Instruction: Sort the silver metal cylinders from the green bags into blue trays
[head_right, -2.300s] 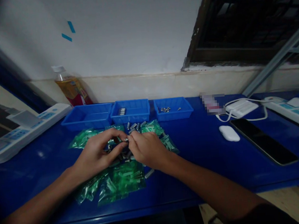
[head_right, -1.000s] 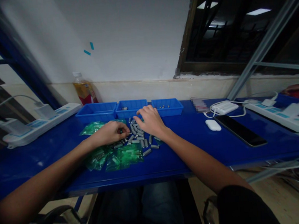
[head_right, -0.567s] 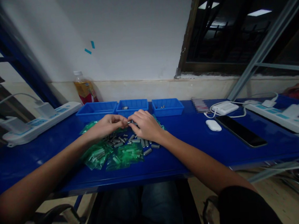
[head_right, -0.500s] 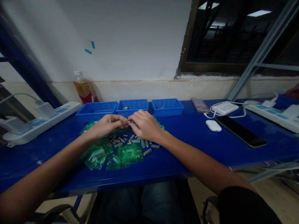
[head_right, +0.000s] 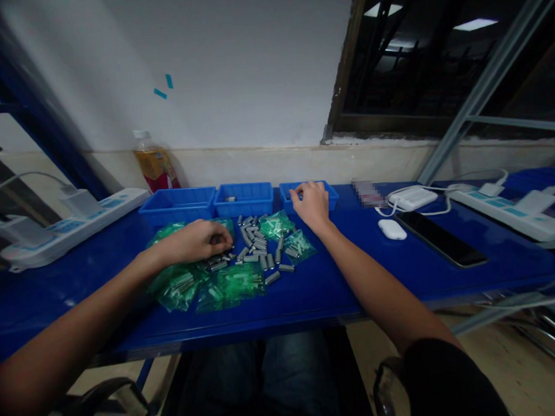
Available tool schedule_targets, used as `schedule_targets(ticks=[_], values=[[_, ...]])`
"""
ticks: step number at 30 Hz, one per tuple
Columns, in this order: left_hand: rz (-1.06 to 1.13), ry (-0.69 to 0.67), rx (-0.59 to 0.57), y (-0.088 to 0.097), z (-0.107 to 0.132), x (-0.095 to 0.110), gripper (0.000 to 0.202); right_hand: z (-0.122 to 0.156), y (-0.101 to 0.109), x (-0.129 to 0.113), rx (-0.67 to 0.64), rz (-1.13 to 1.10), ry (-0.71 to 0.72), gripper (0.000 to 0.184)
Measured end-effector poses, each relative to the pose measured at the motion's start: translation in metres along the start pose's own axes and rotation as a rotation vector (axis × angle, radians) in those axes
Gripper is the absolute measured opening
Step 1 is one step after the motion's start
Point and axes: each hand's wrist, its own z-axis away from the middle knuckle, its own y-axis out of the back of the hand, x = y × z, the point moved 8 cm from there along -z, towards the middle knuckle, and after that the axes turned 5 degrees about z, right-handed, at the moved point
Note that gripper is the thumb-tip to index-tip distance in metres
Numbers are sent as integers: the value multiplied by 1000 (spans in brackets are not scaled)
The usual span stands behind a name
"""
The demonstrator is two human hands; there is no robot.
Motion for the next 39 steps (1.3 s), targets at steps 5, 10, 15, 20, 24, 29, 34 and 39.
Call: schedule_targets(ticks=[5, 10, 15, 20, 24, 29, 34, 39], values=[[13, -4, 91, 2, -2, 1, 16, 4, 1, -6, -7, 5, -37, 29], [208, -7, 218, 11, -3, 3, 19, 17, 15, -63, -44, -129, 196, 23], [602, 14, 310, 20, -2, -5, 27, 48, 20, -131, -177, -235, 557, 18], [673, -13, 286, 18, -2, 0, 24, 55, 22, -141, -171, -223, 582, 14], [682, -39, 262, 15, -3, 6, 25, 55, 24, -141, -165, -228, 584, 13], [671, -74, 277, 16, -2, 11, 28, 54, 22, -140, -152, -291, 535, 13], [649, -38, 336, 21, -1, 9, 23, 54, 21, -140, -178, -371, 589, 17], [676, -28, 380, 29, 1, 1, 17, 56, 23, -142, -200, -333, 608, 17]])
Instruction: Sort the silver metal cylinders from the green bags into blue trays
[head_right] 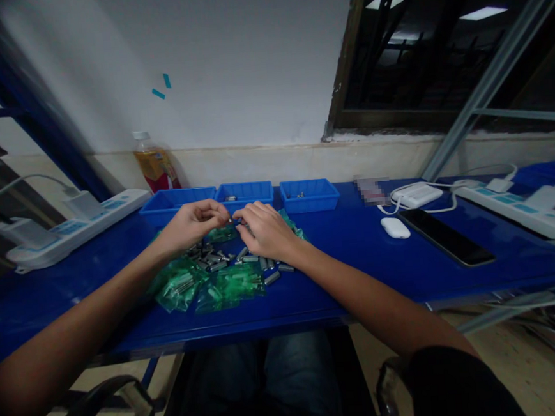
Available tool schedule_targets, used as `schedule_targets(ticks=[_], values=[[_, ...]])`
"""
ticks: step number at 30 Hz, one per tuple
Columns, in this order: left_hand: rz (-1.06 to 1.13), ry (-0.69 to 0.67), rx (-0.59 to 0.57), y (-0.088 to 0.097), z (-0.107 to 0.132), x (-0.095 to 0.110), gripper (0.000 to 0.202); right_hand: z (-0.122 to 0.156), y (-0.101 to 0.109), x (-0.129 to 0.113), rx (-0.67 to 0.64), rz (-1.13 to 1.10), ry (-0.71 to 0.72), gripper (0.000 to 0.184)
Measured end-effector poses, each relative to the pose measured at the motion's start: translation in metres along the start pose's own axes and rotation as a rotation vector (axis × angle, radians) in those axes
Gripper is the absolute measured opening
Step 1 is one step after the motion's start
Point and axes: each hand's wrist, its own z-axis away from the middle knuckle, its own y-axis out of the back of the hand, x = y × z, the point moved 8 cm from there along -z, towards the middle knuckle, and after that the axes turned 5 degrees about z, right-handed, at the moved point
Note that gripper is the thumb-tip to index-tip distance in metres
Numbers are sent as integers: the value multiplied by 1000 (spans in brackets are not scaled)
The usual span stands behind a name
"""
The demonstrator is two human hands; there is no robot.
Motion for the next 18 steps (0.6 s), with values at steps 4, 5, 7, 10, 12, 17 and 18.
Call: schedule_targets(ticks=[4, 5, 7, 10, 12, 17, 18], values=[[-8, 10, 17, -3, -1, -2, 22, 0, 3, -1, 58, 90, -83, 19], [-11, 11, 25, -4, -1, -2, 25, 0, 3, -2, 67, 114, -92, 18], [-35, 21, 9, -6, -1, -1, 31, -1, 4, -3, 77, 156, -91, 18], [-238, -1, -112, -3, 0, 5, 33, -3, 6, 4, 85, 208, -99, 21], [-499, -9, -230, 3, 3, 5, 30, -2, 11, 23, 100, 248, -174, 25], [-807, 147, -493, 16, 14, -21, 21, 14, 24, 100, 110, 376, -486, 29], [-824, 150, -504, 16, 14, -25, 19, 19, 25, 113, 93, 395, -539, 29]])
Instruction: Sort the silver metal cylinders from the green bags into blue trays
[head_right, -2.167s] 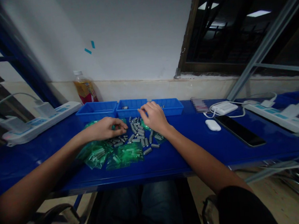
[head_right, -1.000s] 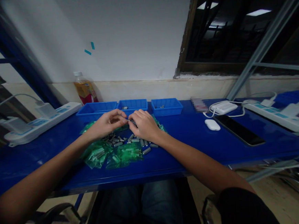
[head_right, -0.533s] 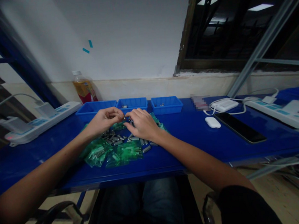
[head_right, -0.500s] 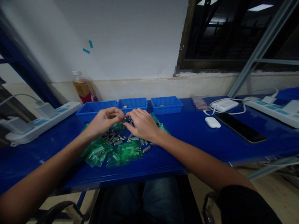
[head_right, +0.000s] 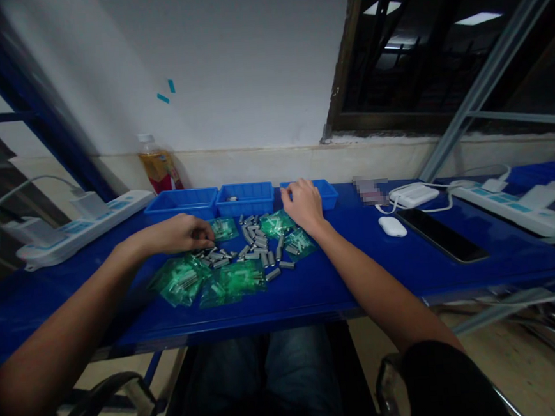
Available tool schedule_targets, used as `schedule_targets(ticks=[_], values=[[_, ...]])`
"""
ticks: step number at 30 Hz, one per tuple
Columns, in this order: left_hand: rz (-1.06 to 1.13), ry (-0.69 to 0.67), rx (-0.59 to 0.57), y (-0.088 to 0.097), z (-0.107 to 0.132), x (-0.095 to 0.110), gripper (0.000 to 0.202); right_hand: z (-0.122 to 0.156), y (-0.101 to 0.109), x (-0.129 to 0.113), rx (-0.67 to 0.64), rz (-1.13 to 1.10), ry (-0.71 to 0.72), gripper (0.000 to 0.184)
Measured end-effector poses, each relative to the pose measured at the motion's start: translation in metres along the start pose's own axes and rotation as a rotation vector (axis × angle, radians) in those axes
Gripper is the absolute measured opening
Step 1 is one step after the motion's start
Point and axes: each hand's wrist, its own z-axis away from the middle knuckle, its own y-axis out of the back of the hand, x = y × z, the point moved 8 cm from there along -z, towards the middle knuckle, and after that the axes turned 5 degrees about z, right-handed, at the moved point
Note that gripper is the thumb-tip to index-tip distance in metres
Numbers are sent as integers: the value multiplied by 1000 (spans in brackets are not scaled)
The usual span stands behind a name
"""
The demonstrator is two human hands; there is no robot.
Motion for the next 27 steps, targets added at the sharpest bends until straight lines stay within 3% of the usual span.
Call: schedule_targets(ticks=[3, 5, 8, 12, 15, 18, 22, 27], values=[[-25, -22, 24, -4, -5, 1, 17, -1, -8, 24, -50, 60, -107, 28], [7, -37, 75, -1, -6, 5, 17, 1, -8, 26, -42, 68, -129, 29], [157, -55, 259, 14, -4, 11, 16, 4, 0, 6, 9, -17, -59, 29], [535, -100, 441, 24, -3, 14, 23, 14, 14, -46, 33, -233, 201, 22], [673, -148, 436, 17, -8, 19, 29, 28, 23, -84, 13, -323, 420, 20], [674, -171, 381, 6, -15, 26, 33, 40, 26, -104, -10, -332, 551, 20], [673, -153, 318, -3, -18, 31, 37, 47, 26, -112, -38, -334, 632, 15], [716, -137, 302, -5, -19, 30, 40, 47, 26, -114, -56, -378, 631, 11]])
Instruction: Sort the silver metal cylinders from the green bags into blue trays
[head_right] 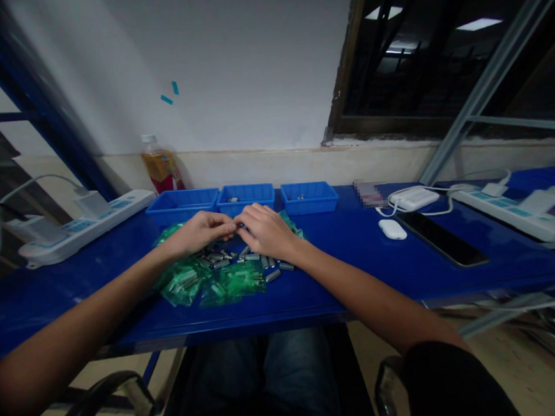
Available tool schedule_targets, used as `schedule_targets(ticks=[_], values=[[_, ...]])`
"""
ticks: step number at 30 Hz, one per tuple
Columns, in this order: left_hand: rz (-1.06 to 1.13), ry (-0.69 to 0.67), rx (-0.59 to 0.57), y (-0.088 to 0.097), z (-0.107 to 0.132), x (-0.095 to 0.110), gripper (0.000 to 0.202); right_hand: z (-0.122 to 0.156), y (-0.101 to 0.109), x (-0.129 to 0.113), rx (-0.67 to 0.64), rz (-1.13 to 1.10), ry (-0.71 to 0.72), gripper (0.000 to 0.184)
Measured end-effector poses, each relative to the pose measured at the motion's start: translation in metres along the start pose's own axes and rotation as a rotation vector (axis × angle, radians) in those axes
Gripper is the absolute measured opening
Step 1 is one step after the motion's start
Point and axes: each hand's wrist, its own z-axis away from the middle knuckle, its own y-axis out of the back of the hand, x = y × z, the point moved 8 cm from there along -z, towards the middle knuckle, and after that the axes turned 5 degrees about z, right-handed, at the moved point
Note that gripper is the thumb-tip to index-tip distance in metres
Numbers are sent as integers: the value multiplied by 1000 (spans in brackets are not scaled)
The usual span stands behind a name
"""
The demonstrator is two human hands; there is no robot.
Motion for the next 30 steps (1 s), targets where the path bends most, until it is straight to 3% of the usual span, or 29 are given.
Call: schedule_targets(ticks=[4, 9, 12, 15, 19, 24, 27, 30], values=[[-10, -20, -17, 1, 0, 1, 43, 1, 0, 8, 46, -32, -88, 16], [-274, -265, 107, 7, 11, 31, 35, 2, 2, 19, 113, -95, -198, 20], [-413, -313, 140, 6, 15, 42, 25, 1, 3, 19, 120, -125, -237, 22], [-418, -283, 167, 6, 14, 41, 24, 0, 2, 18, 112, -157, -259, 21], [-196, -189, 194, 12, 9, 29, 28, 1, 3, 14, 102, -163, -235, 13], [-24, -71, 103, 9, 4, 19, 33, 0, 5, 3, 85, -59, -143, 18], [-177, -45, 25, 12, 5, 19, 35, -2, 7, 8, 80, 16, -121, 22], [-509, -26, -20, 25, 8, 14, 27, 2, 13, 40, 105, 96, -247, 26]])
